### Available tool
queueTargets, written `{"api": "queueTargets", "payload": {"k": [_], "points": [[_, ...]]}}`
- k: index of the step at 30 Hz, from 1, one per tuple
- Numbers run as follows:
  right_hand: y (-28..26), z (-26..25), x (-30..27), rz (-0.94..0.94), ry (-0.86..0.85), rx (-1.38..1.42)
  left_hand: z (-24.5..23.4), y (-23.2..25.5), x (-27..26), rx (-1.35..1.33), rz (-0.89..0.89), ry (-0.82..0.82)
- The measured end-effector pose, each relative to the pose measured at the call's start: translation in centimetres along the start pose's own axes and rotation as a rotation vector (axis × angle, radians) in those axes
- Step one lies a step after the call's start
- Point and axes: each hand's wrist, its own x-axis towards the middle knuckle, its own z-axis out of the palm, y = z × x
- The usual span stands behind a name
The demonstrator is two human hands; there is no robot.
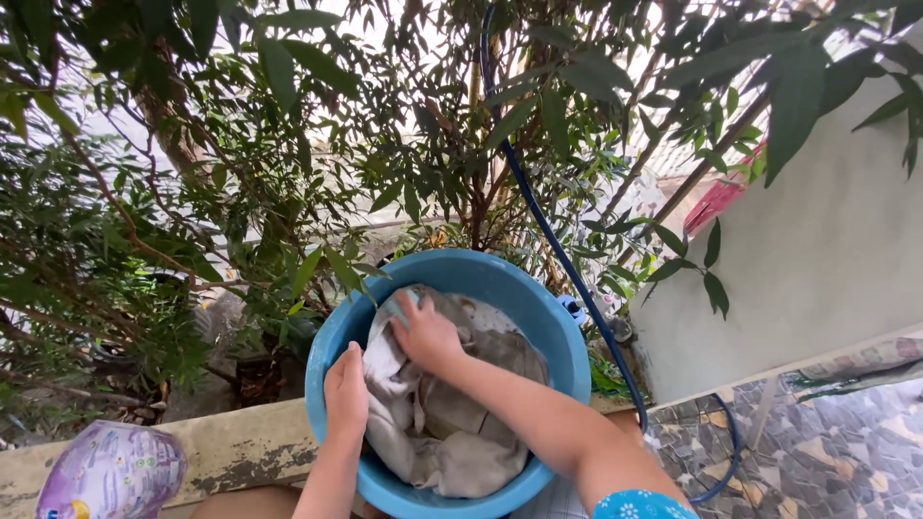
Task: Scrubbing and washing a cloth bag in a bucket of soapy water.
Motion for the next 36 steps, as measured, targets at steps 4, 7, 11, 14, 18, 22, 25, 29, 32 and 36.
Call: {"api": "queueTargets", "payload": {"k": [4,7,11,14,18,22,25,29,32,36], "points": [[-1.8,-0.4,-1.4,0.01,0.043,0.063,0.0,0.4,-0.1,-0.009,0.003,-0.003],[-4.2,-2.4,-4.1,-0.208,0.115,0.262,0.3,2.3,-0.4,-0.017,-0.013,0.044],[-4.8,-2.9,-4.7,-0.276,0.063,0.322,-1.6,-3.8,1.4,-0.026,-0.007,0.05],[-2.6,-1.7,-2.6,-0.146,0.023,0.203,-1.0,-3.5,1.1,-0.029,0.001,0.057],[0.4,0.4,-0.3,-0.062,0.036,0.082,0.0,-0.8,0.6,-0.032,-0.002,0.064],[-3.7,-2.4,-3.4,-0.102,0.022,0.236,-0.7,-1.8,0.8,-0.044,-0.019,0.057],[-5.1,-3.7,-4.9,-0.188,-0.03,0.345,0.0,0.7,0.0,-0.021,-0.037,0.062],[-3.3,-2.2,-2.8,-0.063,-0.054,0.257,-0.3,-1.0,0.1,-0.023,-0.031,0.053],[-1.9,-1.4,-1.1,0.057,-0.078,0.157,-0.7,-3.4,1.2,-0.04,-0.026,0.035],[-2.2,-0.2,-2.9,-0.123,0.068,0.309,-0.4,-0.8,0.5,-0.05,-0.02,0.029]]}}
